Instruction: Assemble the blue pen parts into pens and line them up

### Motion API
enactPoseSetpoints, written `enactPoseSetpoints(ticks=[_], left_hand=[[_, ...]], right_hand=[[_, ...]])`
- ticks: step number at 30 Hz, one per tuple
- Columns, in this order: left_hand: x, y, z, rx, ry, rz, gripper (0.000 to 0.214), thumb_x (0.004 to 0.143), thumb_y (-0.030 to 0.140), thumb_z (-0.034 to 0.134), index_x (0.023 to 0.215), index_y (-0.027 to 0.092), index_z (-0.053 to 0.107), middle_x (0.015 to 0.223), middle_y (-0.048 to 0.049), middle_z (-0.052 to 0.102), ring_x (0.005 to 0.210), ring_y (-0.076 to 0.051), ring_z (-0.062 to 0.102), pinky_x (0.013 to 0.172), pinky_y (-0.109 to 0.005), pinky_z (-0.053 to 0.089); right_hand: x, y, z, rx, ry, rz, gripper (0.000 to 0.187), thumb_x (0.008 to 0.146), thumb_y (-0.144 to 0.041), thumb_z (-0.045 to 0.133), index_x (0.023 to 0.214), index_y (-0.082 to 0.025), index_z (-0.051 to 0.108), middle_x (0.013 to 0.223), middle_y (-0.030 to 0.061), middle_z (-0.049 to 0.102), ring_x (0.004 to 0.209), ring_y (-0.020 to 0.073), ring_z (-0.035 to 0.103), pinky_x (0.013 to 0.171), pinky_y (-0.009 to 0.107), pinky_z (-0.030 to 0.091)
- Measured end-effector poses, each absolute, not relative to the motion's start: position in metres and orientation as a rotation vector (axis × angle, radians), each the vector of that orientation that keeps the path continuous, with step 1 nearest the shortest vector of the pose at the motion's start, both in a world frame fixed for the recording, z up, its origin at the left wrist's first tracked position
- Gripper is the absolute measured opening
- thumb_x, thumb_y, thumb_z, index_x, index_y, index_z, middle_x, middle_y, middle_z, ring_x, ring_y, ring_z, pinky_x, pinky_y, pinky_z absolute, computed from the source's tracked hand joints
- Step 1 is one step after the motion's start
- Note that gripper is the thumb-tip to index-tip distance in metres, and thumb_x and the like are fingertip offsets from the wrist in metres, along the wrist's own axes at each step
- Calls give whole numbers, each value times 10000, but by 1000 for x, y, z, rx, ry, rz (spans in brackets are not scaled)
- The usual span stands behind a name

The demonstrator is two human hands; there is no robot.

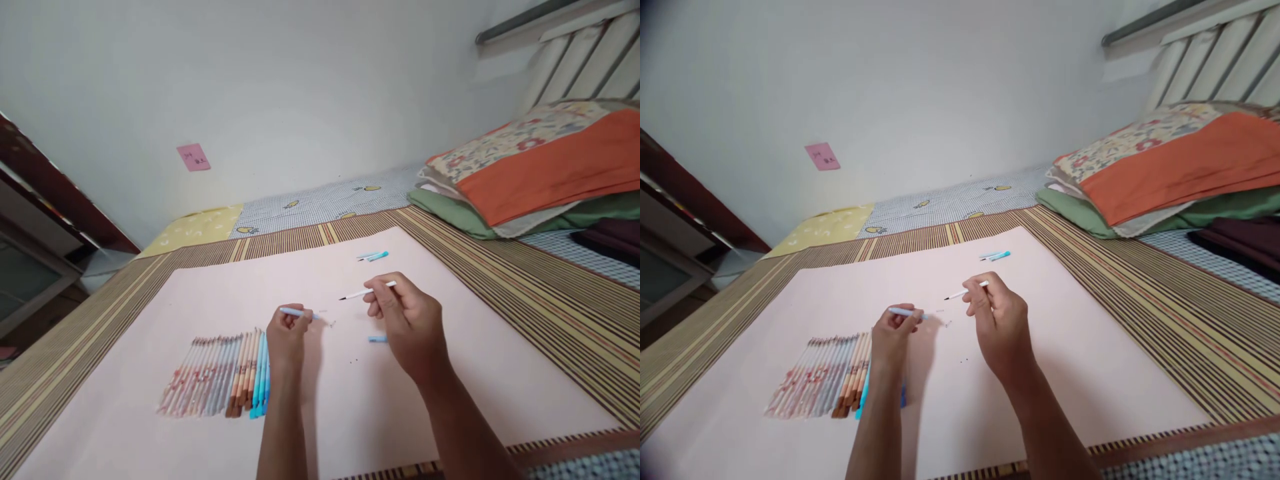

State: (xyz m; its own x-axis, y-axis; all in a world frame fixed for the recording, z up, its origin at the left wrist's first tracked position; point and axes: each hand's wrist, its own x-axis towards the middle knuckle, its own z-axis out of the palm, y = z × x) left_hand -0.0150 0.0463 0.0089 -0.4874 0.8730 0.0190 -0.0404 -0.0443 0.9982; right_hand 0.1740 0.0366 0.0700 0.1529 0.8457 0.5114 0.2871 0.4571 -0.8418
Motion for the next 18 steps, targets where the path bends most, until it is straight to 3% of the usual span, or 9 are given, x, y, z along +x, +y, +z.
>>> enactPoseSetpoints(ticks=[2,6,12,18], left_hand=[[-20,49,9,566,1324,1702,240,711,152,792,904,134,651,742,-26,706,645,-134,659,554,-199,459],[-22,50,13,118,1074,1720,119,779,29,716,837,107,646,696,-38,700,562,-96,649,487,-145,468],[-18,48,21,-9,976,1637,160,914,38,559,784,95,633,644,-55,661,552,-109,659,473,-152,503],[-16,47,24,-35,902,1602,186,937,69,553,774,100,634,632,-43,642,512,-96,624,434,-146,465]], right_hand=[[177,44,61,-1125,-1408,565,306,1003,-405,460,847,-202,628,694,3,638,636,150,621,622,249,485],[176,59,41,-1222,-1638,496,331,1027,-378,376,800,-210,549,712,5,590,650,160,567,632,268,436],[153,78,18,-1391,-2258,460,232,1003,-162,391,889,-188,591,881,38,608,696,135,571,637,249,371],[131,93,-8,-1543,-2495,370,176,966,-133,487,871,-160,632,940,75,613,694,141,572,596,273,301]])
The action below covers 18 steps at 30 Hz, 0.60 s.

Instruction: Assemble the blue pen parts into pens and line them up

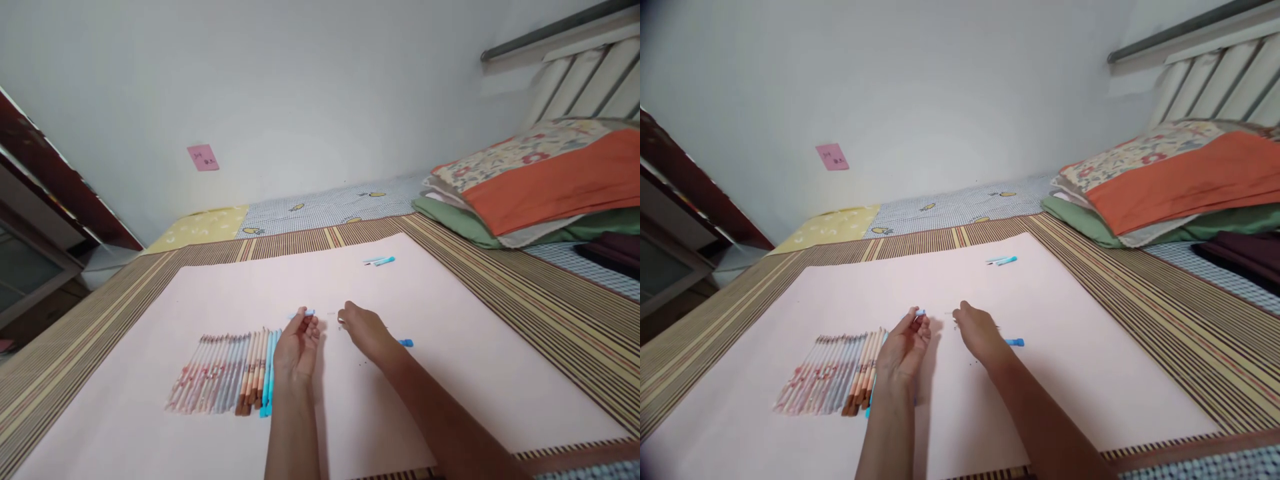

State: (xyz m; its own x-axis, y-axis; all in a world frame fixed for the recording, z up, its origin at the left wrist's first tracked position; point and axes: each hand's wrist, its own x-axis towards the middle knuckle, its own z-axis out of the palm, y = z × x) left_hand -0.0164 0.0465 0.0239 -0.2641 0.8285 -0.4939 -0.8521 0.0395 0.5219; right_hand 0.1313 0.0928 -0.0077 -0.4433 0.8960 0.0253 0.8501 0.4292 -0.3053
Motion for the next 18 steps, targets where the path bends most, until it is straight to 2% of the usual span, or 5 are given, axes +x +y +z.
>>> enactPoseSetpoints(ticks=[6,10,13,15,18], left_hand=[[-18,47,22,-79,823,1593,216,953,77,540,755,97,623,628,-37,630,502,-83,598,425,-142,449],[-13,48,21,-88,803,1586,223,956,66,536,752,82,626,637,-47,639,509,-82,609,427,-137,458],[-4,47,20,-76,787,1555,199,933,34,557,751,72,631,656,-62,656,526,-95,631,432,-144,475],[3,47,19,-72,771,1521,189,923,20,565,755,70,635,676,-71,670,538,-102,646,457,-157,505],[11,46,16,-73,734,1472,165,910,14,587,768,74,646,698,-70,685,558,-104,665,504,-166,543]], right_hand=[[139,96,-5,-1493,-2465,367,167,911,-91,502,798,-156,607,887,74,636,680,143,557,597,275,298],[154,82,8,-1398,-2220,516,133,846,-102,497,782,-181,583,709,-1,587,617,130,512,564,238,322],[159,65,18,-1267,-1903,719,101,820,-167,512,758,-204,583,606,-53,489,515,112,415,488,219,299],[158,55,24,-1209,-1793,723,90,819,-199,531,766,-202,604,585,-56,467,491,109,381,463,220,288],[152,47,32,-1145,-1720,653,109,828,-209,538,788,-193,638,596,-37,505,496,113,404,469,227,321]])
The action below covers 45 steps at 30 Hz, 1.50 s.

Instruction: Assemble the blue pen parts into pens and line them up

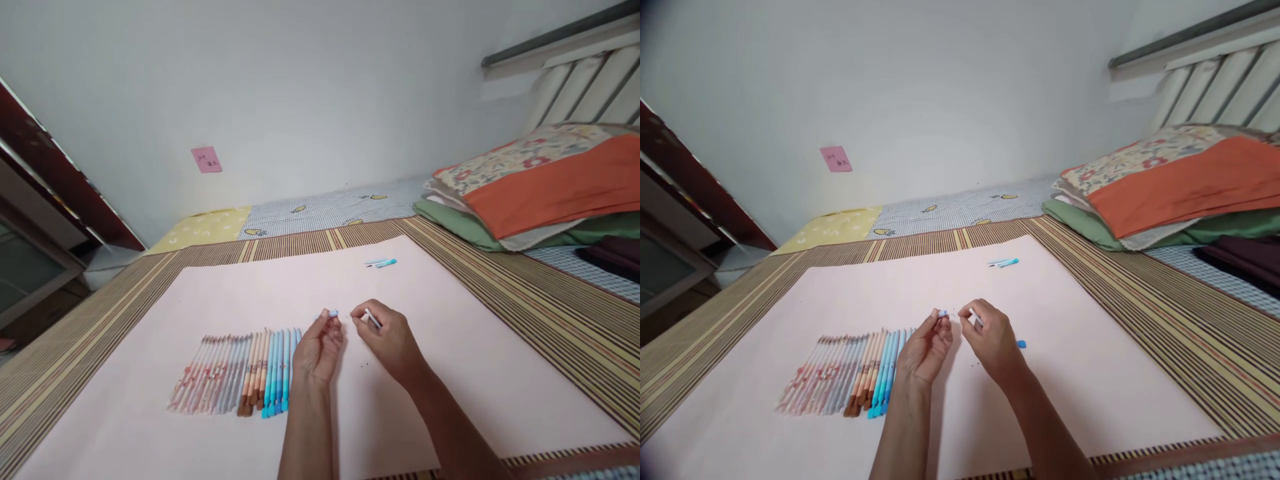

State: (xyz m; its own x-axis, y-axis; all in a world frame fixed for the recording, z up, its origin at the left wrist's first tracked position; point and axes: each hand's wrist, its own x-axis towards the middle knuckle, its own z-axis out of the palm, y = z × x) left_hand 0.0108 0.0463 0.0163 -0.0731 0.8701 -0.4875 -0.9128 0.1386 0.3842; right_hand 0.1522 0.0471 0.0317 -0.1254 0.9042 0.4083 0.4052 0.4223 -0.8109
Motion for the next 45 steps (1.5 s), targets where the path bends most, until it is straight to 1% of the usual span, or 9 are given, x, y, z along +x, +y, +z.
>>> enactPoseSetpoints(ticks=[7,16,24,29,33,36,39,42,45], left_hand=[[16,46,13,-24,716,1448,146,889,14,624,761,76,657,697,-63,690,573,-102,675,515,-152,547],[19,45,14,-1,766,1480,142,905,34,612,779,69,665,700,-68,691,575,-98,669,481,-143,528],[24,45,9,31,709,1447,129,891,37,633,773,71,671,693,-67,691,571,-93,657,495,-144,522],[26,44,9,58,700,1407,154,917,64,613,772,53,665,656,-69,677,542,-93,645,481,-145,513],[29,42,13,-32,645,1361,189,947,63,567,778,72,653,664,-55,681,522,-78,636,492,-145,521],[31,42,15,-96,590,1293,241,982,132,539,773,76,644,675,-66,678,526,-81,635,478,-151,511],[32,42,16,-143,551,1264,283,997,187,530,760,75,638,676,-74,672,523,-82,630,473,-152,505],[33,42,15,-154,552,1283,273,989,167,541,750,79,640,679,-74,670,527,-79,629,490,-149,511],[33,42,12,-105,584,1307,249,977,133,547,759,72,651,696,-82,677,537,-81,636,483,-147,502]], right_hand=[[147,51,38,-1123,-1713,547,119,840,-176,528,790,-197,634,759,7,642,525,113,454,544,239,401],[151,51,40,-1073,-1743,435,130,863,-139,521,813,-197,627,813,20,649,591,126,510,585,244,414],[153,54,36,-1111,-1870,466,116,862,-155,533,804,-201,622,793,5,626,548,118,468,570,255,388],[158,53,41,-1054,-1911,527,146,889,-144,510,822,-196,629,840,26,631,698,151,568,657,267,428],[160,50,48,-1077,-1799,648,64,874,-215,598,892,-203,659,895,21,654,636,136,537,619,265,433],[162,48,53,-1091,-1615,672,210,958,-347,520,893,-199,653,855,31,662,642,147,550,618,271,442],[166,46,56,-1113,-1444,675,380,1014,-427,397,823,-196,629,691,13,597,589,150,529,581,273,431],[170,46,57,-1104,-1389,573,415,1011,-443,400,813,-188,660,705,24,597,627,160,555,605,282,448],[172,46,57,-1113,-1343,517,418,1002,-463,433,847,-180,699,646,4,562,533,137,495,523,268,405]])
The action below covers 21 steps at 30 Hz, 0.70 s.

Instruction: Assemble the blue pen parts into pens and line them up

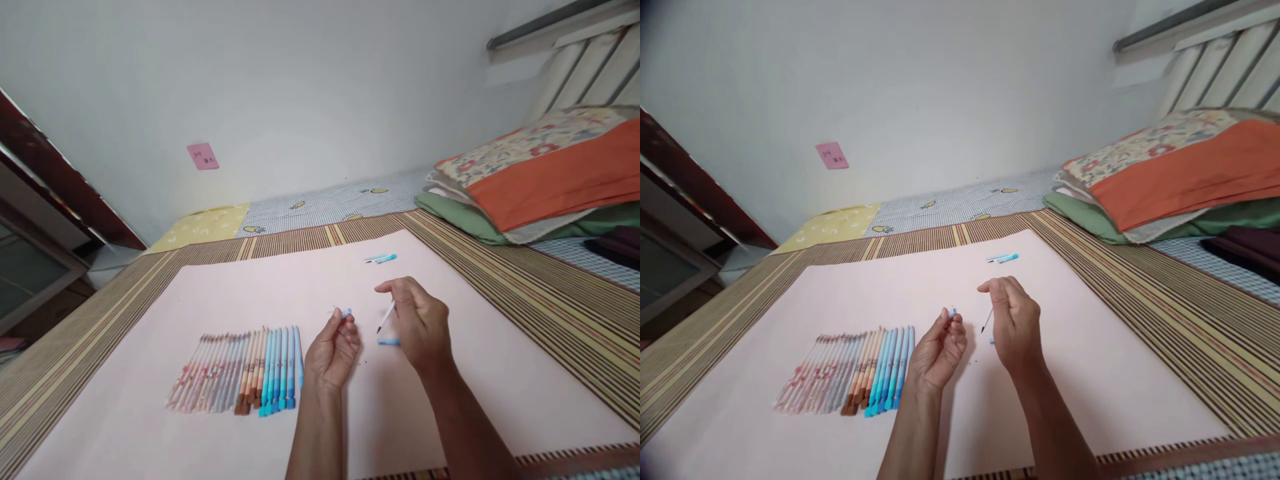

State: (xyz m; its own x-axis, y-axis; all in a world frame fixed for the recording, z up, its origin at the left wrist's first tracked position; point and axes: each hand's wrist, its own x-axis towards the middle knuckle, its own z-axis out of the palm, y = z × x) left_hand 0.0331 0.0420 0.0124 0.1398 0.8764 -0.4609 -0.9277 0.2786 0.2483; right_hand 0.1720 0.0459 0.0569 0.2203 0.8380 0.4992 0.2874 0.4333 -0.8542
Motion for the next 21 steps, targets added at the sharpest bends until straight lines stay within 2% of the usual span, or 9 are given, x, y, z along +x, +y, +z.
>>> enactPoseSetpoints(ticks=[2,3,7,21], left_hand=[[33,42,11,-79,599,1319,230,970,106,547,774,62,659,707,-85,684,538,-81,639,481,-149,499],[33,42,10,-73,604,1323,220,966,94,548,781,58,661,710,-86,687,538,-81,640,482,-150,500],[33,42,11,-65,609,1329,197,956,68,549,797,62,664,717,-83,697,541,-80,646,484,-148,499],[36,42,14,-89,613,1354,194,957,71,553,800,68,667,721,-86,706,535,-86,649,465,-148,483]], right_hand=[[172,45,58,-1117,-1267,555,422,1000,-481,449,859,-176,704,559,-22,515,479,129,476,481,255,384],[172,44,59,-1103,-1235,577,424,1001,-485,452,856,-175,701,547,-21,529,485,134,509,491,253,407],[168,42,62,-1032,-1171,604,409,1003,-476,461,828,-180,682,631,19,660,593,165,650,612,281,520],[166,37,69,-1031,-1223,537,380,1016,-428,449,810,-190,663,644,12,657,618,161,655,645,283,522]])
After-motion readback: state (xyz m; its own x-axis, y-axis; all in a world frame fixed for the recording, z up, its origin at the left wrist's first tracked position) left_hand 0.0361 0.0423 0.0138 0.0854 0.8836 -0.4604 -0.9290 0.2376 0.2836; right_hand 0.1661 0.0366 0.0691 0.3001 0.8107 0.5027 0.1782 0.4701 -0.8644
